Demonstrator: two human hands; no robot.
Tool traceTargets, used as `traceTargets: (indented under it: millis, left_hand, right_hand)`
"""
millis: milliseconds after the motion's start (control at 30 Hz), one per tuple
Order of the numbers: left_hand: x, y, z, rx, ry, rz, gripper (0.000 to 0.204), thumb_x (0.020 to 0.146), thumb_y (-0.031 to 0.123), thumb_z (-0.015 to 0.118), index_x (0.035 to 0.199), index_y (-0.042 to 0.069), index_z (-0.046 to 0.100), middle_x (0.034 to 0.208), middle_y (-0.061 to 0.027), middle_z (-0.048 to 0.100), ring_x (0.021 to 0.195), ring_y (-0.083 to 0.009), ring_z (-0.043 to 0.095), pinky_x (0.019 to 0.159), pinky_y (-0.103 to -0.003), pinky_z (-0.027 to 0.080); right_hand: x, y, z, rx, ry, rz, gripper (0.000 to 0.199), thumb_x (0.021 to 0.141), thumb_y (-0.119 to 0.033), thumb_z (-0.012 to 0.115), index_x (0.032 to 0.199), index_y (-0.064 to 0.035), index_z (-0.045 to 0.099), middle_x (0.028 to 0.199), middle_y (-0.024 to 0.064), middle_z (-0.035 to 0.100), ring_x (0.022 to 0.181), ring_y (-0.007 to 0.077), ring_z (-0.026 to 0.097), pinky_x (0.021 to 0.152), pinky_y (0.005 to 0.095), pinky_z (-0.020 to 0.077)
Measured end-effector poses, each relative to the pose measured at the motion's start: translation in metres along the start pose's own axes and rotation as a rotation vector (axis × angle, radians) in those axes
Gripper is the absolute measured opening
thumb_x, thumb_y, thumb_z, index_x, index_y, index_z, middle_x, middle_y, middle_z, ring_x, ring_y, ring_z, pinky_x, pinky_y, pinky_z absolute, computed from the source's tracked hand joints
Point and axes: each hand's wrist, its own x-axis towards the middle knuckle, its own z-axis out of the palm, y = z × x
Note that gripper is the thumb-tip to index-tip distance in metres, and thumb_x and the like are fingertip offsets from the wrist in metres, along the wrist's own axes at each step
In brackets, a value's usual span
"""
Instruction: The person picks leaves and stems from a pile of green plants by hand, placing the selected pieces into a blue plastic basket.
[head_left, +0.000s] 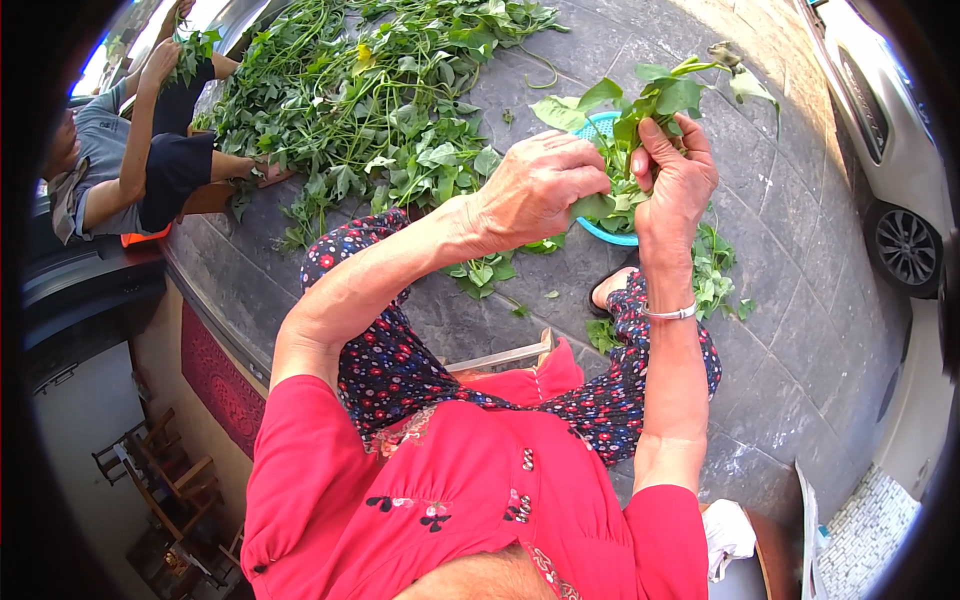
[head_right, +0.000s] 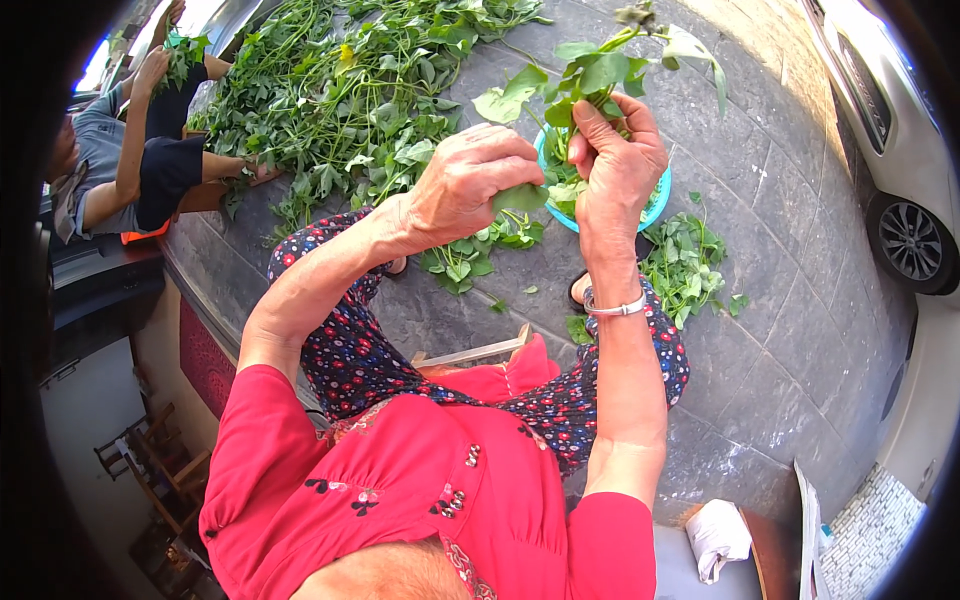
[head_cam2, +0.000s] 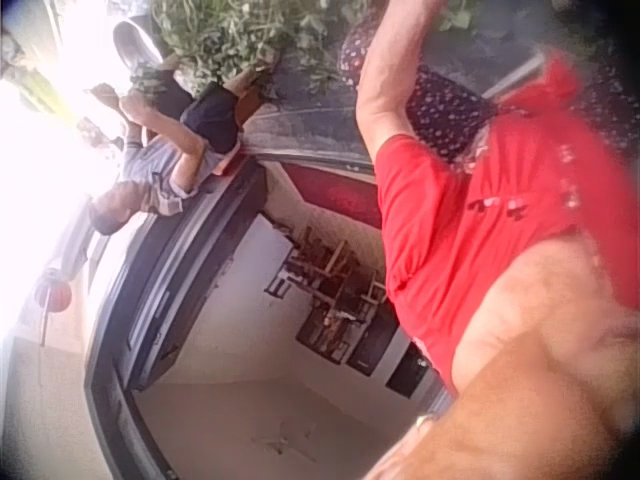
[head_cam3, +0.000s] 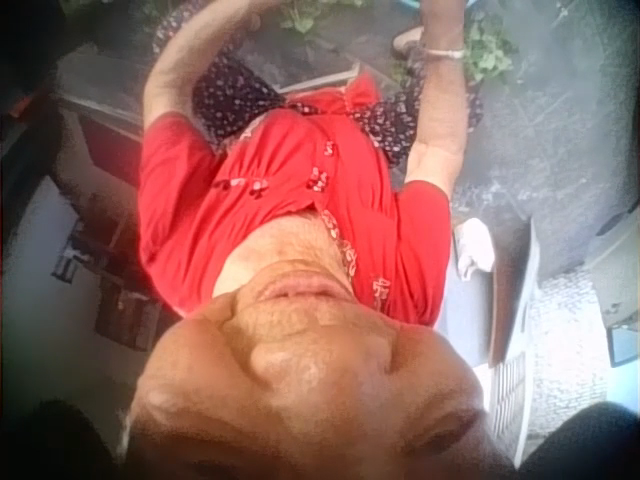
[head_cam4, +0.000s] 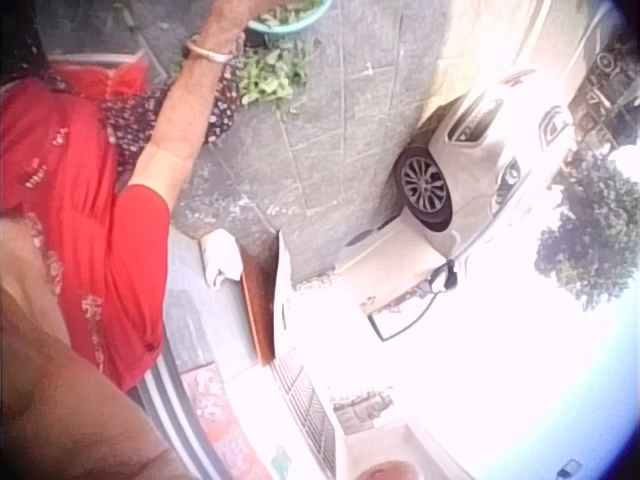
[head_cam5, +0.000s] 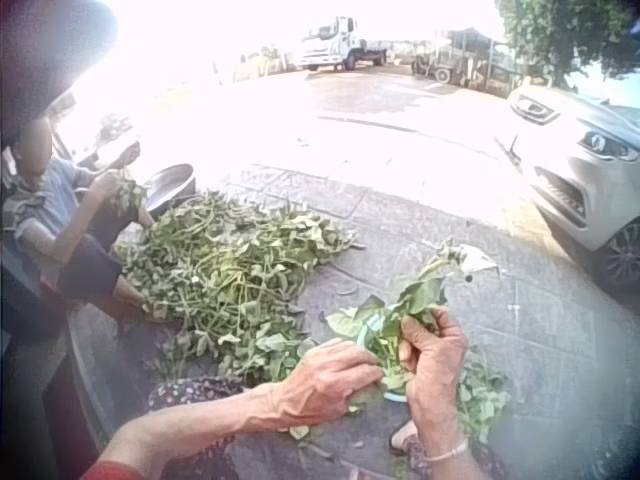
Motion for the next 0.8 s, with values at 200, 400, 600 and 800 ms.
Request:
traceTargets:
  millis: [200,400,600,800]
  left_hand:
    - [-0.009,0.008,0.009,-0.739,-0.218,-0.782,0.016,0.079,-0.006,0.056,0.092,-0.001,0.064,0.079,-0.0045,0.065,0.067,-0.0092,0.058,0.063,-0.024,0.049]
    - [-0.006,-0.018,0.013,-0.842,-0.032,-0.972,0.013,0.085,0.008,0.059,0.095,0.002,0.062,0.077,-0.0023,0.063,0.064,-0.0051,0.052,0.062,-0.021,0.044]
    - [0.007,-0.041,0.039,-0.743,0.002,-0.923,0.015,0.081,0.014,0.059,0.083,0.000,0.063,0.068,-0.0022,0.060,0.063,-0.0081,0.054,0.058,-0.023,0.042]
    - [0.013,-0.067,0.095,-0.512,-0.031,-0.803,0.025,0.081,0.021,0.060,0.100,0.004,0.061,0.082,-0.0092,0.060,0.072,-0.0166,0.054,0.067,-0.032,0.045]
  right_hand:
    - [0.022,-0.012,-0.033,0.228,0.014,-0.013,0.011,0.084,-0.002,0.062,0.093,-0.0016,0.056,0.076,0.0072,0.060,0.050,0.0097,0.045,0.042,0.0205,0.0310]
    - [0.017,-0.013,-0.035,0.326,-0.058,0.042,0.016,0.083,-0.001,0.063,0.097,-0.0022,0.055,0.075,0.0053,0.058,0.054,0.0098,0.046,0.044,0.0219,0.0331]
    - [0.010,-0.015,-0.031,0.193,-0.061,-0.072,0.023,0.079,0.000,0.067,0.100,-0.0030,0.056,0.077,0.0039,0.057,0.056,0.0100,0.047,0.044,0.0214,0.0344]
    - [0.013,-0.012,-0.030,0.136,0.003,-0.108,0.024,0.080,-0.001,0.064,0.102,-0.0048,0.055,0.086,0.0100,0.063,0.057,0.0098,0.046,0.044,0.0202,0.0315]
